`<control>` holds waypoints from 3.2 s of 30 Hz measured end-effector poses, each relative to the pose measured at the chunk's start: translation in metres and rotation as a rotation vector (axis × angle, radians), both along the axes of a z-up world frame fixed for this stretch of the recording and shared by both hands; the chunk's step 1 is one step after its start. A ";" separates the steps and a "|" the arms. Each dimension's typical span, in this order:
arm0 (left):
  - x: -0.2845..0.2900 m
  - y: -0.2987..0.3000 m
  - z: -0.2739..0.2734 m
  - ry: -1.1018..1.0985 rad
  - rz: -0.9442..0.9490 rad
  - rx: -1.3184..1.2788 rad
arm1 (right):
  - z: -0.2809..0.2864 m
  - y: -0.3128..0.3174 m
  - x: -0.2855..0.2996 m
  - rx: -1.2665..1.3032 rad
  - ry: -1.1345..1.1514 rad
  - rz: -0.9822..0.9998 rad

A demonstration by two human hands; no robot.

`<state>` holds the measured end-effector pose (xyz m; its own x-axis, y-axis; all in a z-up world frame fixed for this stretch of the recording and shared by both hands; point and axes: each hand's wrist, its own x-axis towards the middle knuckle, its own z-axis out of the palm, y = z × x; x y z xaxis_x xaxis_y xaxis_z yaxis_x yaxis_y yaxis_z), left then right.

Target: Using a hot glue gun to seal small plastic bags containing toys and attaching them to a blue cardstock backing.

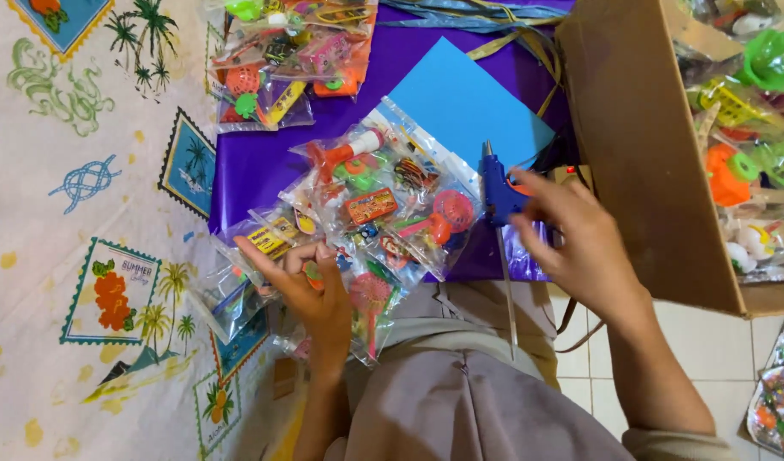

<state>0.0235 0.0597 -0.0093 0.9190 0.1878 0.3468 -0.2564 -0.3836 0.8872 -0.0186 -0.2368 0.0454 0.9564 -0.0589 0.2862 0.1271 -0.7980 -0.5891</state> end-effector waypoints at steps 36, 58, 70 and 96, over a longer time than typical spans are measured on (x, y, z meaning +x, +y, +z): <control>-0.011 -0.039 -0.006 0.086 -0.422 0.822 | -0.024 0.023 0.016 0.212 0.150 0.427; 0.001 -0.061 0.016 -0.134 -0.349 0.553 | -0.011 0.000 -0.014 -0.044 0.333 0.436; 0.030 -0.136 0.078 -0.443 -0.781 0.792 | 0.074 -0.076 -0.055 -0.196 0.087 0.283; 0.071 -0.309 0.042 -0.871 -1.432 0.681 | 0.105 -0.234 -0.035 -0.095 0.251 -0.002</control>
